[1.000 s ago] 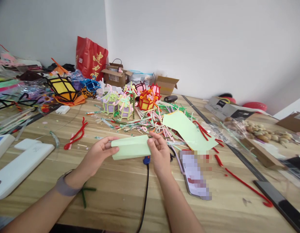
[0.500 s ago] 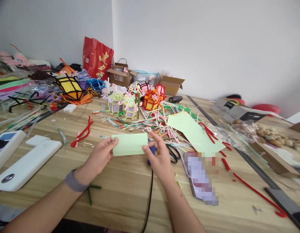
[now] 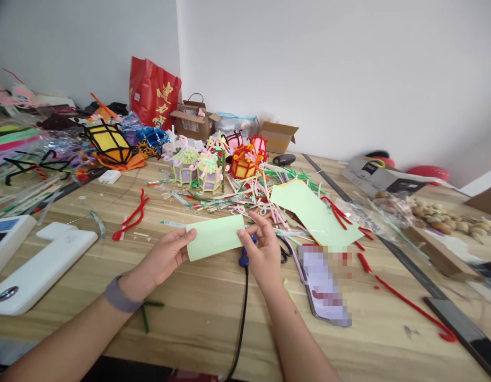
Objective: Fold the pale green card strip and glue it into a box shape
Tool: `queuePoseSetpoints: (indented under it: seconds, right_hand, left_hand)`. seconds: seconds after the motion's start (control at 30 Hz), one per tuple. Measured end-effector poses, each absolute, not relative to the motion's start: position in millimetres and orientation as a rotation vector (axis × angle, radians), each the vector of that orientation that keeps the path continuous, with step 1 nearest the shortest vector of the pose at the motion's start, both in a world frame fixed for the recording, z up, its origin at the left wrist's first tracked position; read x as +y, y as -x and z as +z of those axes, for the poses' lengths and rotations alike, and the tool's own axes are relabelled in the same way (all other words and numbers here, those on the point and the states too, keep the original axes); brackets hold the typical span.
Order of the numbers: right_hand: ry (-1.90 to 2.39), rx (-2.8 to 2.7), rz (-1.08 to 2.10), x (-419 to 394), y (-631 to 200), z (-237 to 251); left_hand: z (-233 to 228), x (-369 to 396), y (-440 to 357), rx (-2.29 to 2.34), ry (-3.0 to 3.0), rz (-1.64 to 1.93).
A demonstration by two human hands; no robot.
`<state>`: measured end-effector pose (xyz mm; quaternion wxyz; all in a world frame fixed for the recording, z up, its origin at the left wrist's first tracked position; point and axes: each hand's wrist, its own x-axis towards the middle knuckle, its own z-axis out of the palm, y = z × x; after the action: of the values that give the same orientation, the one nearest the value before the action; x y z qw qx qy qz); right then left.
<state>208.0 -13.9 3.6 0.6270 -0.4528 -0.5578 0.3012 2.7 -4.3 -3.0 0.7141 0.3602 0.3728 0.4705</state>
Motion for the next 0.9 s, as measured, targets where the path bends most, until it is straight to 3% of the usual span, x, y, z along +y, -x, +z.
queuePoseSetpoints:
  seconds: [0.57, 0.9]
  right_hand:
    - [0.914, -1.222, 0.755, -12, -204, 2]
    - [1.08, -0.997, 0.635, -10, -206, 3]
  left_hand:
    - [-7, 1, -5, 0.881, -0.476, 0.964]
    - [4, -11, -7, 0.814, -0.784, 1.092]
